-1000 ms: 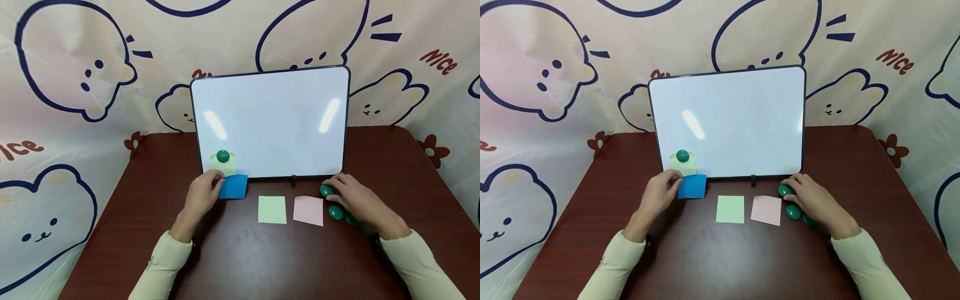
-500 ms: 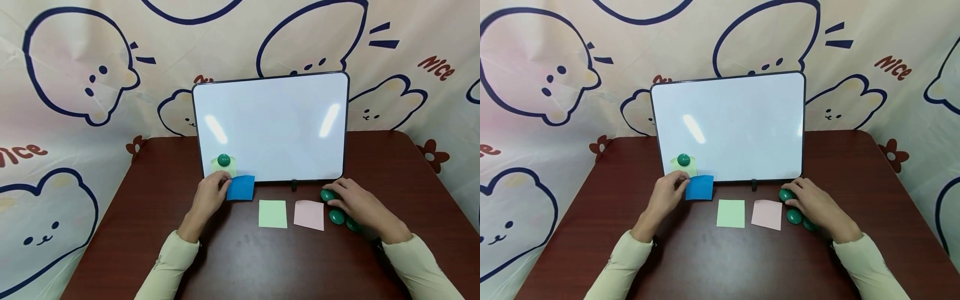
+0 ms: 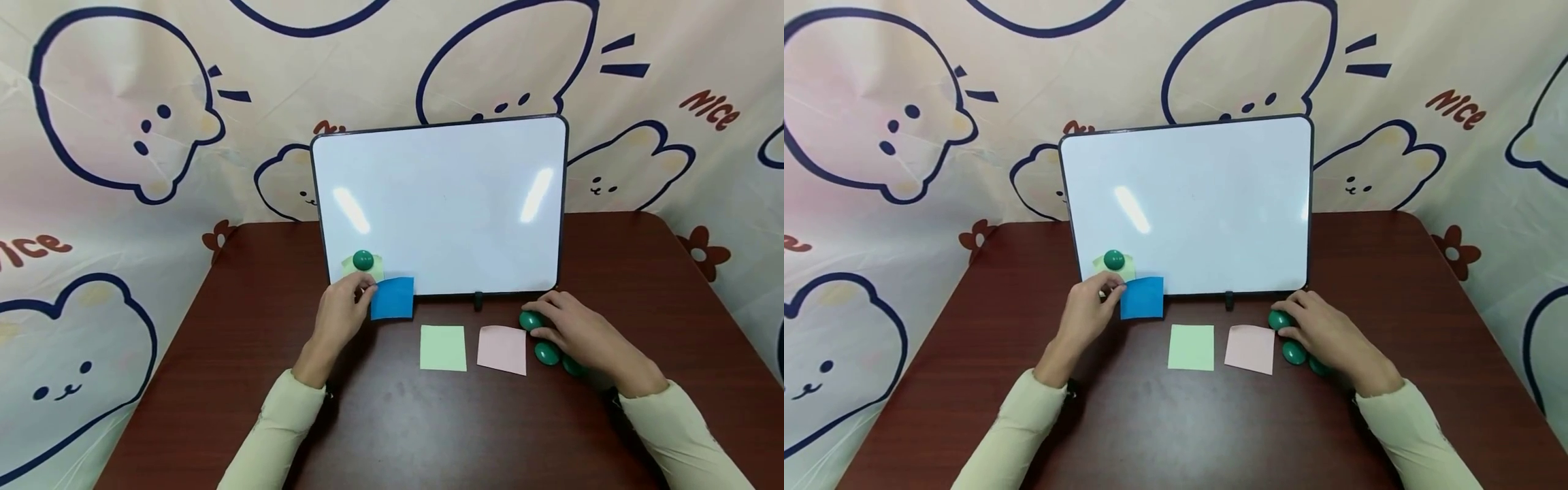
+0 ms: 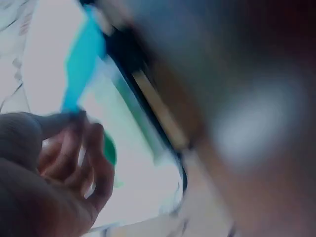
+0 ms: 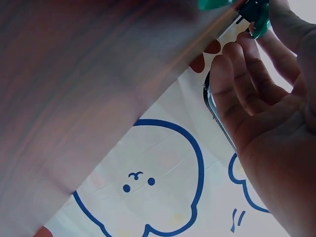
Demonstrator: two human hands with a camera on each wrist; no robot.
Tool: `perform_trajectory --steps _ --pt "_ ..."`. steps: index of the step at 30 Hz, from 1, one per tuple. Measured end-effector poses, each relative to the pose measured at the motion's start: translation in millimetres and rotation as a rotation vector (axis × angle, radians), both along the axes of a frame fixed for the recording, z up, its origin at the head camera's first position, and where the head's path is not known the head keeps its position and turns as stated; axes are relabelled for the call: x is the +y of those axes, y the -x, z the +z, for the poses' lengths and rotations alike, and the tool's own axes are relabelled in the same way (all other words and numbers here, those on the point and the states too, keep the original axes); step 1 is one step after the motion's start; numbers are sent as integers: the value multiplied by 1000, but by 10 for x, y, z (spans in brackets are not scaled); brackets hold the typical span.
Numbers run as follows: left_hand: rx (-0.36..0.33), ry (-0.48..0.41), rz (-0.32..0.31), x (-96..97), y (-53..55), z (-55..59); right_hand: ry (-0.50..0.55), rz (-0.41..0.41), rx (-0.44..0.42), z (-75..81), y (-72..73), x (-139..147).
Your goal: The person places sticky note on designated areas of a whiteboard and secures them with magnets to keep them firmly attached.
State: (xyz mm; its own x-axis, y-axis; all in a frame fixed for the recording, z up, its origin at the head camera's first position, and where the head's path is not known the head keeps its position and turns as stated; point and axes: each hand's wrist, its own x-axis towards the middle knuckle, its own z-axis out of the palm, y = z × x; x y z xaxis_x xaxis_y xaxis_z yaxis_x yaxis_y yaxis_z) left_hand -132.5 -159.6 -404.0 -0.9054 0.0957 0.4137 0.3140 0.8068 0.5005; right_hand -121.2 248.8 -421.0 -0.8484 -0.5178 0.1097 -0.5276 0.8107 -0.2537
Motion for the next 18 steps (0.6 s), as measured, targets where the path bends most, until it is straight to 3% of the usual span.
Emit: perform_trajectory --steps 7,14,18 --pt "68 83 -8 26 22 -59 6 1 -15 -10 5 11" --pt "393 346 -95 79 20 -15 6 -7 -16 -18 -10 37" --pt "500 417 -122 204 -63 -13 11 -9 -5 1 -1 53"
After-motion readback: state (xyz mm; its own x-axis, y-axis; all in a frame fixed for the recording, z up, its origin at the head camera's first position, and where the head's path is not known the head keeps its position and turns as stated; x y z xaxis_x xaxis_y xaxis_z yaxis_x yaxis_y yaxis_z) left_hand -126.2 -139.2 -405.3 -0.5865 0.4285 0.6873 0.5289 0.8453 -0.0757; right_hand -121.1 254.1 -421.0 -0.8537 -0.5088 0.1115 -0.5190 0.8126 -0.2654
